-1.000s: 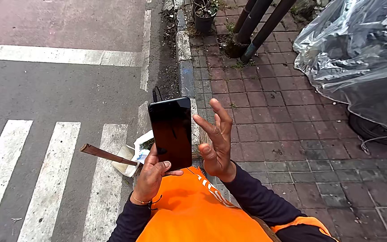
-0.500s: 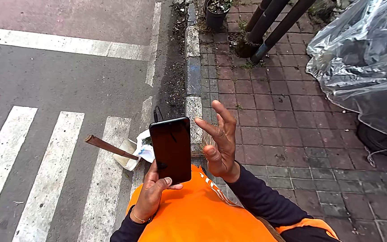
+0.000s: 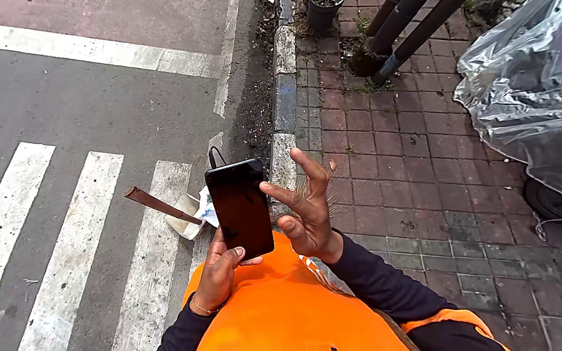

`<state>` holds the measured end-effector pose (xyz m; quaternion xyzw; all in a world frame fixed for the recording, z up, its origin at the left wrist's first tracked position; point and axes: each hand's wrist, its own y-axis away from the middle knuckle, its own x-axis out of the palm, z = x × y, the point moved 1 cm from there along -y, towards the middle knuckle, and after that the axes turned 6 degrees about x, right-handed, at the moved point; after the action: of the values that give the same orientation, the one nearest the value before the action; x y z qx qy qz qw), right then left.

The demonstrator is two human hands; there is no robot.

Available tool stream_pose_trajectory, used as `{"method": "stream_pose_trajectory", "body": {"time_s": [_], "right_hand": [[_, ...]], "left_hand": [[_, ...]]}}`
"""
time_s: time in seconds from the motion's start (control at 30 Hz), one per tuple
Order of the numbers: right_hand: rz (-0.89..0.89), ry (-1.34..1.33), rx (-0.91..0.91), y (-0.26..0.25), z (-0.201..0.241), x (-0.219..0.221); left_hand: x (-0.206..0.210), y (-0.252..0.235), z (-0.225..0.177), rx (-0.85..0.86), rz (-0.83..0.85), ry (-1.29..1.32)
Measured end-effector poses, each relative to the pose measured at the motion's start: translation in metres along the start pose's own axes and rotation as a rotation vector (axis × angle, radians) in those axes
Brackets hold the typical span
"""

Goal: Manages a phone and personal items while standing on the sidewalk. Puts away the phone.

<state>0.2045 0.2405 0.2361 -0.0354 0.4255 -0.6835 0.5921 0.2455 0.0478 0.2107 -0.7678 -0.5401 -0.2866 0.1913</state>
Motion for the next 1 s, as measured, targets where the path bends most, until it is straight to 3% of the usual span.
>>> {"method": "stream_pose_trajectory", "body": {"time_s": [0.67, 0.8, 0.93, 1.0], "right_hand": [[0.012, -0.032, -0.016, 0.008, 0.003, 0.003], [0.039, -0.105, 0.158, 0.009, 0.005, 0.002], [0.258, -0.347, 0.489, 0.011, 0.011, 0.002], [0.339, -0.429, 0.536, 0.012, 0.013, 0.002]], "left_hand": [[0.003, 0.001, -0.007, 0.024, -0.028, 0.031], [0.005, -0.004, -0.012, 0.034, -0.032, 0.049], [0.007, -0.01, -0.019, 0.062, -0.026, 0.019], [0.008, -0.011, -0.021, 0.067, -0.028, 0.011]]}}
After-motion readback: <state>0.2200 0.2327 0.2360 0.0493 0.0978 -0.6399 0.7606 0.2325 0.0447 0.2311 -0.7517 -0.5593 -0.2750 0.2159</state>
